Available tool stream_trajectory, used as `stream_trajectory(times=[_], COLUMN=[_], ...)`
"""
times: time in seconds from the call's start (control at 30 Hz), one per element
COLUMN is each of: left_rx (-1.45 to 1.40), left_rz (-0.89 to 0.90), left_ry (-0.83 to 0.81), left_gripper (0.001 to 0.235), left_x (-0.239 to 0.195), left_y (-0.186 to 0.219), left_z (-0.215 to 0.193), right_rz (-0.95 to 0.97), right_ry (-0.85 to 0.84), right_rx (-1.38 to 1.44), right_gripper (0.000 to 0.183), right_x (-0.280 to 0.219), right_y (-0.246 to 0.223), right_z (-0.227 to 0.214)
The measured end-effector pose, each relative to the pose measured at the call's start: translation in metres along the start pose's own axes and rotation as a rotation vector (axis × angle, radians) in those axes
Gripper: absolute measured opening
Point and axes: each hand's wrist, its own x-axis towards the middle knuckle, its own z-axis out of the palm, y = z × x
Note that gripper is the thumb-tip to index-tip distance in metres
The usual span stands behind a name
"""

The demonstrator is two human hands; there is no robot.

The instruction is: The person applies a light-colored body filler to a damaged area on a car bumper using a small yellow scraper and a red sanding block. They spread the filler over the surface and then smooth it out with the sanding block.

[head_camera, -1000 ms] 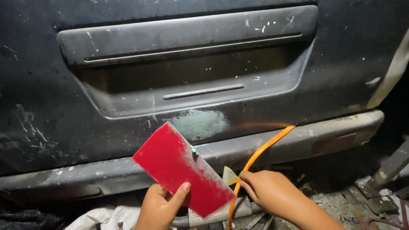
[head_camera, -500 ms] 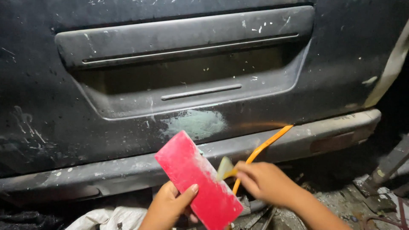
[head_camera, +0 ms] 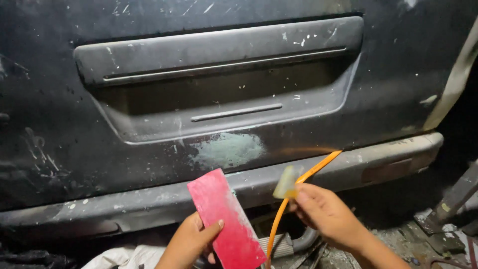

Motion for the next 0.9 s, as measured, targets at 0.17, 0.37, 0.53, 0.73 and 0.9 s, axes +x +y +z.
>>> stream_trajectory(times=[0.17, 0.37, 0.53, 0.73, 0.9], left_rx=[-0.166, -0.381, 0.991, 0.565, -0.392], left_rz=[-0.034, 0.199, 0.442, 0.211, 0.066], left_ry=[-0.260, -0.106, 0.061, 0.024, -0.151], left_gripper=[0.031, 0.047, 0.018, 0.024, 0.045], left_x=[0.017, -0.017, -0.016, 0.003, -0.026], left_y=[-0.034, -0.015, 0.006, -0.015, -0.003], left_z=[-0.005, -0.005, -0.003, -0.002, 0.013], right_rz=[-0.230, 0.349, 0.057, -0.060, 0.266], right_ry=[-0.375, -0.303, -0.293, -0.274, -0.377], right_rx=[-0.158, -1.174, -0.468, -0.053, -1.264], right_gripper=[0.048, 0.044, 0.030, 0.036, 0.041], right_x=[0.008, 0.040, 0.008, 0.009, 0.042], right_y=[0.003, 0.051, 0.005, -0.003, 0.047], right_z=[-0.004, -0.018, -0.012, -0.011, -0.021])
